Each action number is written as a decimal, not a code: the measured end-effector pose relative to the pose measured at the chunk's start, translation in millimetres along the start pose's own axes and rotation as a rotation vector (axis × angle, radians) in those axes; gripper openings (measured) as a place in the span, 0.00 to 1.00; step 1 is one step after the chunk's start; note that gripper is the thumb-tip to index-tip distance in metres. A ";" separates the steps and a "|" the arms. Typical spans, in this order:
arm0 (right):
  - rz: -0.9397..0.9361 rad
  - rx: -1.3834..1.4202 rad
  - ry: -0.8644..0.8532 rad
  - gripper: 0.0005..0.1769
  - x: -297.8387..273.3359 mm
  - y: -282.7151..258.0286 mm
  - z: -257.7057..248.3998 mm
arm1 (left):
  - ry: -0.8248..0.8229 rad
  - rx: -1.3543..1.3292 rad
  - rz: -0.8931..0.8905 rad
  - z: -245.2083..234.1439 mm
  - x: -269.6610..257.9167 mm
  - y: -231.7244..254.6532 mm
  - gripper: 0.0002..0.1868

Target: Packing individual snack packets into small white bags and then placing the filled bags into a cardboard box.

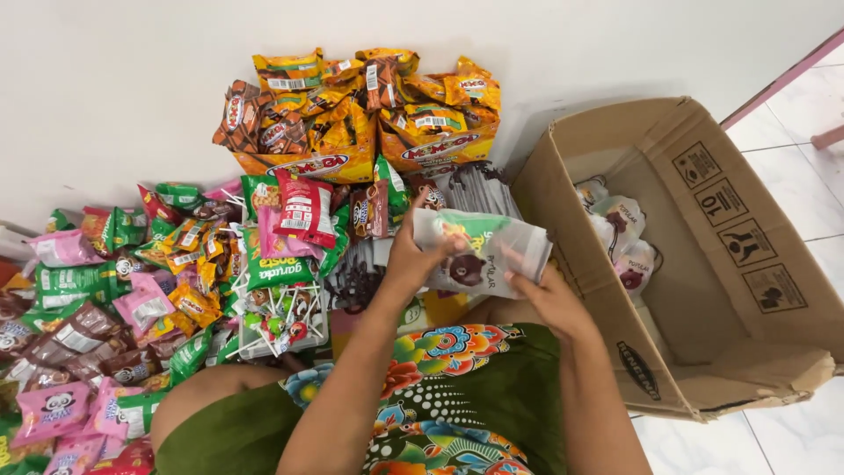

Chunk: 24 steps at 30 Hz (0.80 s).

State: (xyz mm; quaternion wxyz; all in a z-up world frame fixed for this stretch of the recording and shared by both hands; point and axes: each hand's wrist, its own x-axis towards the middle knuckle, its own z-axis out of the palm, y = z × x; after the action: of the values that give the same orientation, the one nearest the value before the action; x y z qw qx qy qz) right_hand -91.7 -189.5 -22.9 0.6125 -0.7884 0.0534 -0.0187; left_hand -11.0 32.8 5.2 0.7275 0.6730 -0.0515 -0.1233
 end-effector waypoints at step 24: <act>0.100 -0.225 -0.103 0.26 40.8 -36.0 19.9 | 0.261 0.984 0.801 8.6 24.5 -111.2 0.44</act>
State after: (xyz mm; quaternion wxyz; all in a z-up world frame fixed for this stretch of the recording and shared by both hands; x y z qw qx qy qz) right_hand -47.1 -165.9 5.5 0.5223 -0.8485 0.0628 0.0585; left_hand -1.7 11.4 -106.5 0.3239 0.8660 -0.2602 0.2784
